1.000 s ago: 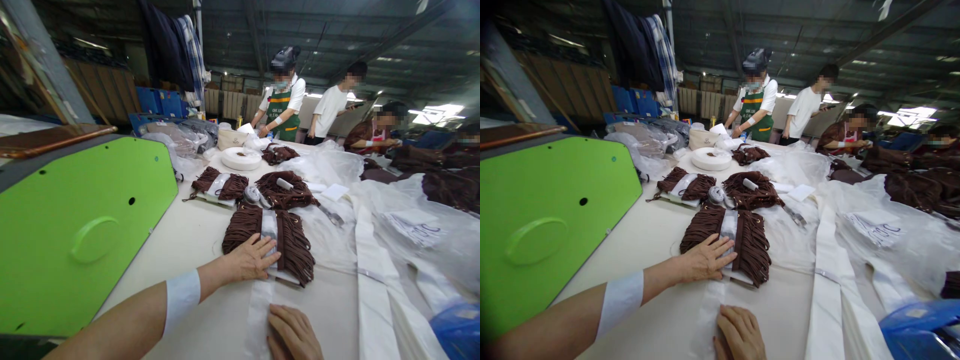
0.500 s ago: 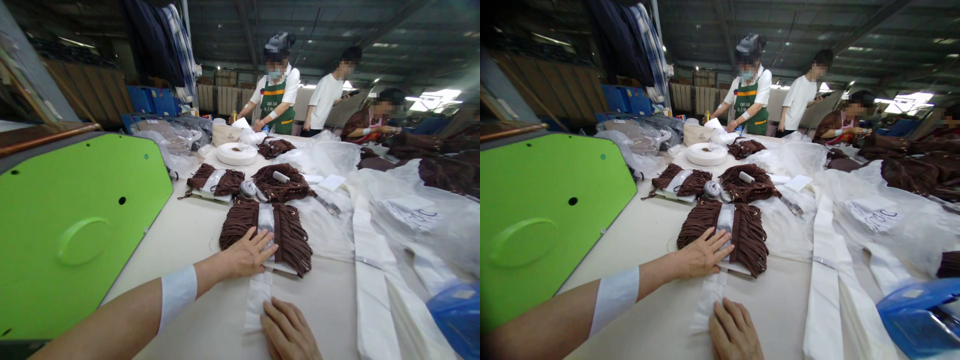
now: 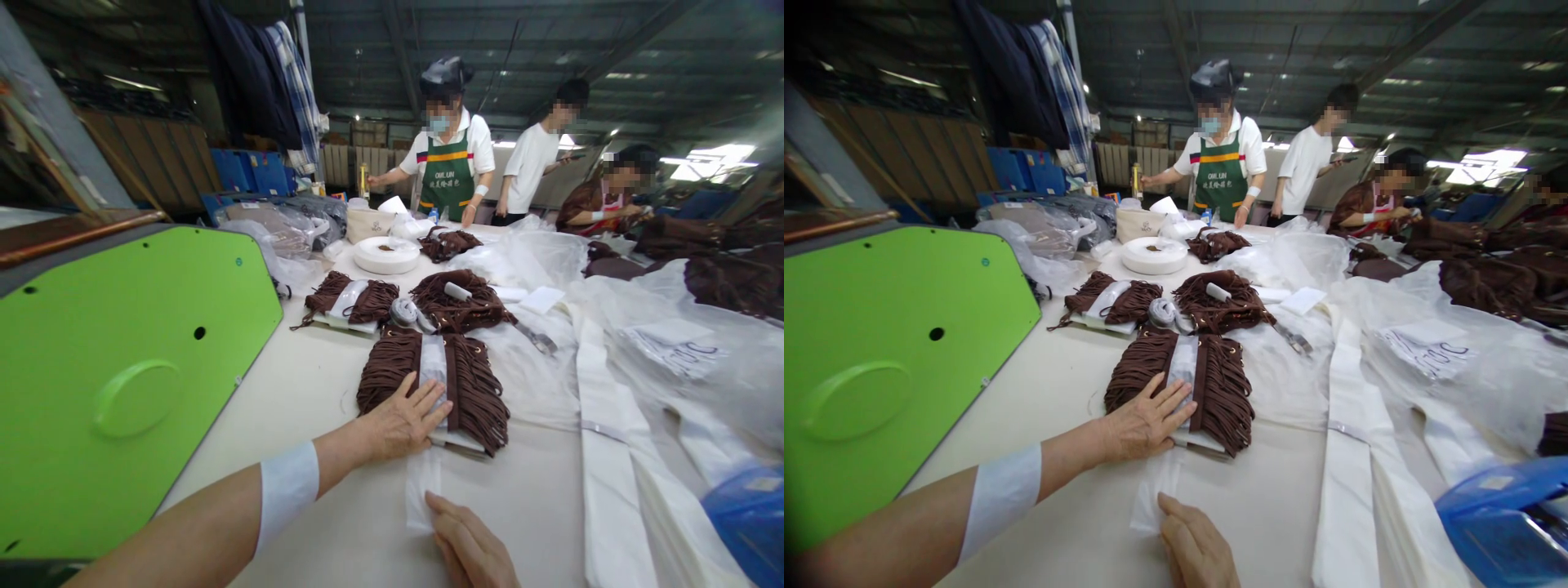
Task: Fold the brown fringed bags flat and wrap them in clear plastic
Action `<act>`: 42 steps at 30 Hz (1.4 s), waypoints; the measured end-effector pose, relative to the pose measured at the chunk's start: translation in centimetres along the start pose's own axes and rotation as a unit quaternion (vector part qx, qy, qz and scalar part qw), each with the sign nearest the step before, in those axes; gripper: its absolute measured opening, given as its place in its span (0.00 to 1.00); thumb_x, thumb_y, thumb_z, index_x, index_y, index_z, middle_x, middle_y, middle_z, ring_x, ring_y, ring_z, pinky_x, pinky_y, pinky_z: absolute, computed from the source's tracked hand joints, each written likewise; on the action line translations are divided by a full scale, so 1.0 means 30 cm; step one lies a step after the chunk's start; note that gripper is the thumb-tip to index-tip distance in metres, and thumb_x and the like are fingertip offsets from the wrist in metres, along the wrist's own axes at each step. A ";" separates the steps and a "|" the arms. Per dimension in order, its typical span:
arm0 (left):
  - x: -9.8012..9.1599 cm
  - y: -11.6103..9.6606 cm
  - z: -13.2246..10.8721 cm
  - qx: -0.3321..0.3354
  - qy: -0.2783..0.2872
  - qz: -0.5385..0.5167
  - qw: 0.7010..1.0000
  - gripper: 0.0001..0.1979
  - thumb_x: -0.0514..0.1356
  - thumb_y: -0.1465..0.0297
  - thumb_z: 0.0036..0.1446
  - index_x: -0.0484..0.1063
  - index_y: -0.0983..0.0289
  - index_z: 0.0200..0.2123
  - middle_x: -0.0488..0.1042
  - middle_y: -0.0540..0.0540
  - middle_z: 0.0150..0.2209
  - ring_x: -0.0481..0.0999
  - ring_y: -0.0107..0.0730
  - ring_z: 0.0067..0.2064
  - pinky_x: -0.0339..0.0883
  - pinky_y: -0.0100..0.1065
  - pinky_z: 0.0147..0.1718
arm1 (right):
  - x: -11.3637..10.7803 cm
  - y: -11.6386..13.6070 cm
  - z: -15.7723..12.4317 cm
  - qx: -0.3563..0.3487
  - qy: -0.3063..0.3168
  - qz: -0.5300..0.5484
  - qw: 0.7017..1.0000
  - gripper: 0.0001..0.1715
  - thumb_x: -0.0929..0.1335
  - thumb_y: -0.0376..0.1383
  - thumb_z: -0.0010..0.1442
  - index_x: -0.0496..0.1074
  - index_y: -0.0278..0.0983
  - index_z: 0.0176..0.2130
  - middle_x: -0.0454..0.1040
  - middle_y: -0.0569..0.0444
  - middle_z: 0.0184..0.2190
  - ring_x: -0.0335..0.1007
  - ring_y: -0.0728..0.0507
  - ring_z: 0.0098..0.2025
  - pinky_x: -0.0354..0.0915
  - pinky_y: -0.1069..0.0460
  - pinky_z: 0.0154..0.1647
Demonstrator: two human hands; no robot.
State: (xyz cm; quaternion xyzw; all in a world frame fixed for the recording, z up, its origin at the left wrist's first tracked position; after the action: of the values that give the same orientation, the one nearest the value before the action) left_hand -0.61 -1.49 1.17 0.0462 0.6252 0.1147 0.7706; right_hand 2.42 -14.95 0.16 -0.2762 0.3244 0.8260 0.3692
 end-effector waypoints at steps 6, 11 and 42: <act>0.008 -0.024 -0.015 0.035 -0.044 0.022 0.998 0.24 0.48 0.68 0.62 0.53 0.73 0.58 0.57 0.66 0.60 0.54 0.48 0.61 0.48 0.53 0.57 | -0.002 -0.001 0.021 0.027 -0.033 0.046 0.998 0.13 0.57 0.27 0.61 0.64 0.37 0.44 0.76 0.51 0.33 0.74 0.49 0.36 0.70 0.59 0.40; 0.007 -0.023 -0.011 0.042 -0.048 0.029 0.998 0.23 0.47 0.68 0.62 0.54 0.73 0.57 0.59 0.66 0.59 0.57 0.46 0.60 0.50 0.49 0.57 | 0.024 -0.024 0.017 0.043 0.017 0.055 0.997 0.14 0.57 0.25 0.59 0.65 0.37 0.41 0.73 0.51 0.32 0.72 0.49 0.34 0.69 0.60 0.36; 0.017 -0.039 -0.026 0.010 -0.072 -0.124 0.990 0.09 0.48 0.75 0.60 0.64 0.68 0.42 0.70 0.57 0.34 0.68 0.35 0.39 0.61 0.35 0.40 | -0.128 0.004 0.176 -0.031 -0.067 -0.055 0.996 0.12 0.57 0.31 0.64 0.68 0.36 0.39 0.76 0.50 0.27 0.72 0.49 0.28 0.68 0.58 0.29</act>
State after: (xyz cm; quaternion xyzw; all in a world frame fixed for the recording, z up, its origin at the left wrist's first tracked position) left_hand -1.14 -2.56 0.28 -0.0155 0.5701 0.0081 0.8214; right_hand 3.39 -12.77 6.22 -0.2487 0.2577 0.8308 0.4260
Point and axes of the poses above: each hand's wrist, its own z-axis towards the middle knuckle, its own x-axis out of the palm, y = z × x, the point moved 7 cm from there along z, towards the middle knuckle
